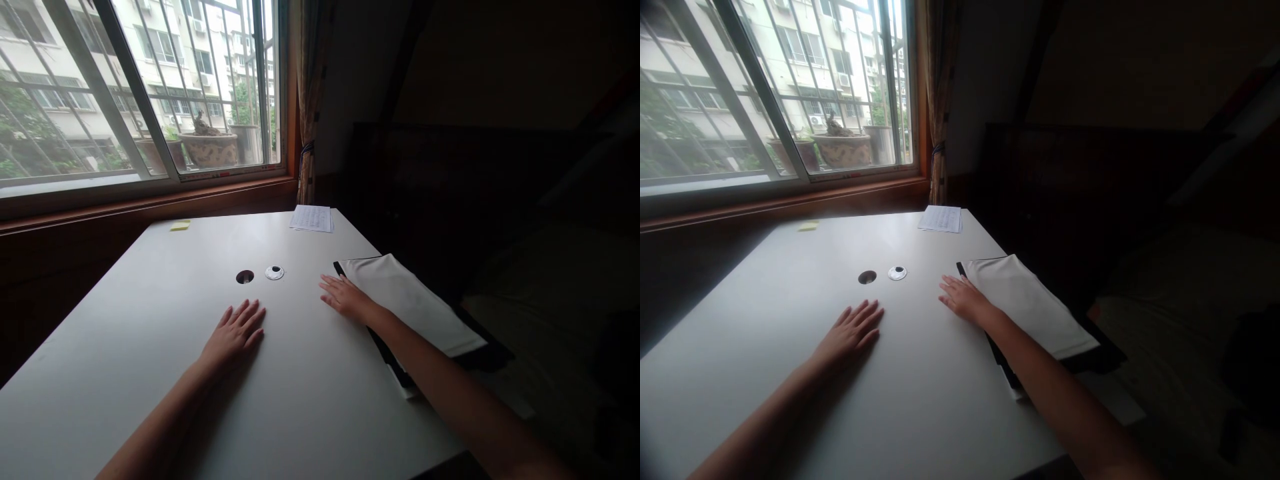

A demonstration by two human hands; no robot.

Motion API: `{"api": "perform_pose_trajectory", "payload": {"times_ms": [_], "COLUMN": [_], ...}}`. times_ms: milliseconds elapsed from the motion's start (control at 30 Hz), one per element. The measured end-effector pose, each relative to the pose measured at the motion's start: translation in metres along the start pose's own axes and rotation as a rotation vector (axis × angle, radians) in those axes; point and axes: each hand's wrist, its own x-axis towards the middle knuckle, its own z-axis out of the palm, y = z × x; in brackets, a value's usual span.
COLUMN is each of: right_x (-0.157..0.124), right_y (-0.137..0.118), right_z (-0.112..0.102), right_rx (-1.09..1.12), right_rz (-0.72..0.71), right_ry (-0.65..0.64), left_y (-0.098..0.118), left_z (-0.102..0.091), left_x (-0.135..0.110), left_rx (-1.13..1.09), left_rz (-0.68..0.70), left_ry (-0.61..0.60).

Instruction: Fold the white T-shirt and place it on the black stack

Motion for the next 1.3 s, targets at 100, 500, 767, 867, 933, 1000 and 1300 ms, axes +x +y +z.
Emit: {"api": "perform_pose_trajectory", "payload": {"times_ms": [100, 500, 767, 867, 933, 1000, 1300], "right_x": [-0.015, -0.075, -0.080, -0.081, -0.082, -0.082, -0.082], "right_y": [-0.008, -0.054, -0.067, -0.068, -0.069, -0.069, -0.068], "right_z": [-0.008, 0.038, 0.044, 0.043, 0.044, 0.046, 0.051], "right_rx": [0.068, 0.018, 0.031, 0.018, 0.006, -0.005, -0.028], "right_rz": [0.002, -0.016, -0.045, -0.049, -0.052, -0.057, -0.075], "right_ry": [0.049, -0.022, 0.017, 0.019, 0.026, 0.037, 0.048], "left_y": [-0.001, 0.002, 0.004, 0.004, 0.005, 0.006, 0.008], "left_z": [0.001, -0.004, -0.007, -0.008, -0.008, -0.010, -0.011], "left_x": [0.000, 0.001, 0.000, 0.000, -0.001, -0.001, -0.001], "left_rx": [0.001, -0.018, -0.034, -0.040, -0.041, -0.040, -0.025], "left_rz": [0.007, -0.020, -0.021, -0.022, -0.024, -0.030, -0.043], "left_ry": [0.017, -0.032, -0.029, -0.036, -0.040, -0.050, -0.066]}}
